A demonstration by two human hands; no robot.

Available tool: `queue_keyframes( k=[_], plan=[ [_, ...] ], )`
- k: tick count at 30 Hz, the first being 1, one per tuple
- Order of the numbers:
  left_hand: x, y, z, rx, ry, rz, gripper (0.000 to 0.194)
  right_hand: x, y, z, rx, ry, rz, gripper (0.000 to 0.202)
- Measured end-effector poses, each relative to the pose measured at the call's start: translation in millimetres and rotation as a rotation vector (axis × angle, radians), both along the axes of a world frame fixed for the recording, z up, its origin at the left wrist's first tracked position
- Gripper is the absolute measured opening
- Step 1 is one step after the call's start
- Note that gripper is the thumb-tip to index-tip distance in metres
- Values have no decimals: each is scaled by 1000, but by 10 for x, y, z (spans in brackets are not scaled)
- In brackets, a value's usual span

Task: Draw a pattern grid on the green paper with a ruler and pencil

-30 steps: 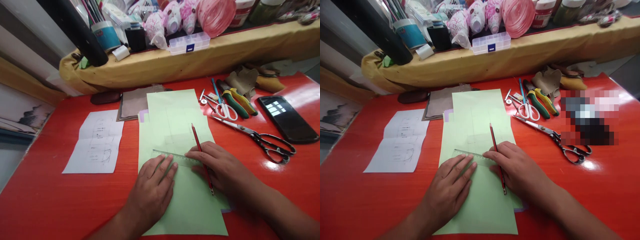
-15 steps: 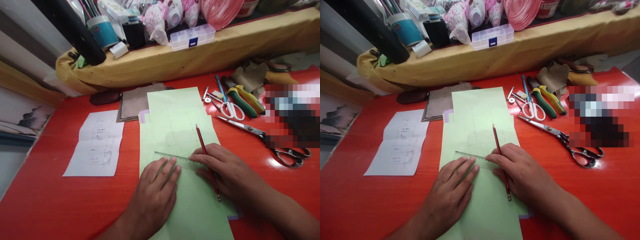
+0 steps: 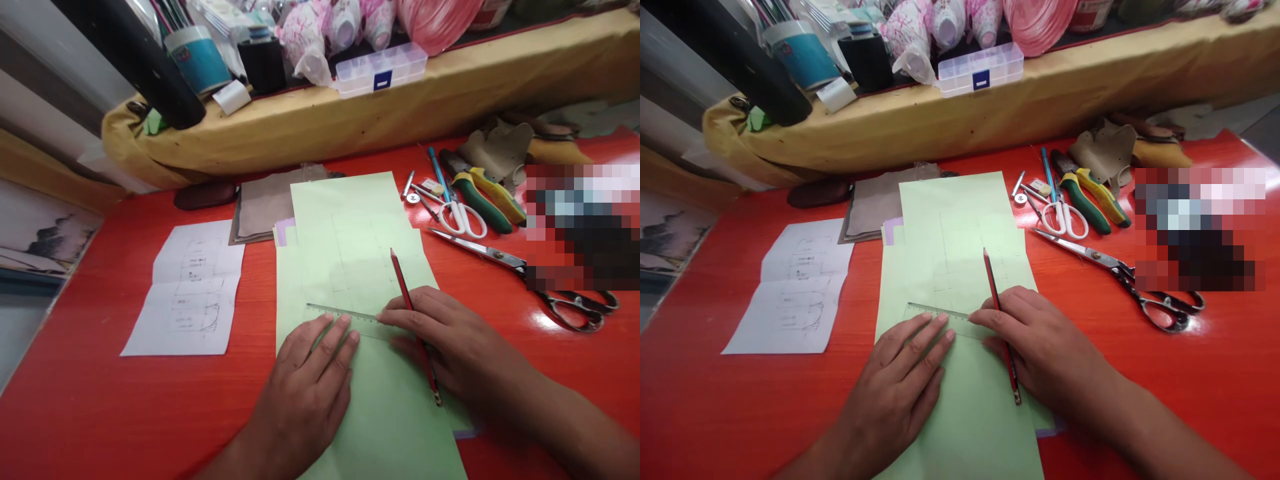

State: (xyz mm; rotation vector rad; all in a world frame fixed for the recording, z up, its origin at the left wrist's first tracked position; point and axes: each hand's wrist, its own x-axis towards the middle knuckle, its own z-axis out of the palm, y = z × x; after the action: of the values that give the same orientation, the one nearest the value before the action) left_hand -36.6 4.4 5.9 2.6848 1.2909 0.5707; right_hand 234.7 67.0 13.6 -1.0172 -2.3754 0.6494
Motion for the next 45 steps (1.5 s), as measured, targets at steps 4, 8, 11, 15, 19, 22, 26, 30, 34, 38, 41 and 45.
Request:
queue_keyframes(
  k=[4, 8, 11, 15, 19, 22, 26, 30, 34, 38, 41, 45],
  plan=[
    [3, 2, -3, 5, -5, 3, 42, 2, -11, -7, 4, 0, 3, 27],
    [5, 0, -3, 7, -9, 4, 41, -1, -13, 1, -4, 10, -1, 27],
    [4, 0, -3, 9, -13, 7, 40, -10, -5, 8, -9, 17, -1, 27],
    [2, 2, -3, 11, -7, 8, 40, -16, -3, 3, -9, 12, -5, 27],
    [1, 5, 5, 9, -2, 3, 42, -6, -8, 0, -12, 17, -4, 27],
    [1, 8, 8, 7, -5, -1, 42, -1, -10, 7, -19, 8, -1, 28],
    [-4, 10, 8, 6, -3, -3, 42, -3, -9, 7, -31, 4, -5, 29],
    [-9, 11, 13, 3, 10, -2, 42, -2, -5, -5, -37, 15, -8, 30],
    [-8, 12, 19, -4, 7, -3, 43, 2, -2, 5, -40, 13, -7, 30],
    [-7, 14, 20, -10, 3, -4, 42, -4, 0, 25, -33, 16, -1, 29],
    [-6, 20, 19, -8, 10, -5, 42, -5, -3, 28, -29, 7, -6, 29],
    [-4, 21, 14, -7, 0, -8, 41, 2, -6, 26, -28, 8, -2, 27]
  ],
)
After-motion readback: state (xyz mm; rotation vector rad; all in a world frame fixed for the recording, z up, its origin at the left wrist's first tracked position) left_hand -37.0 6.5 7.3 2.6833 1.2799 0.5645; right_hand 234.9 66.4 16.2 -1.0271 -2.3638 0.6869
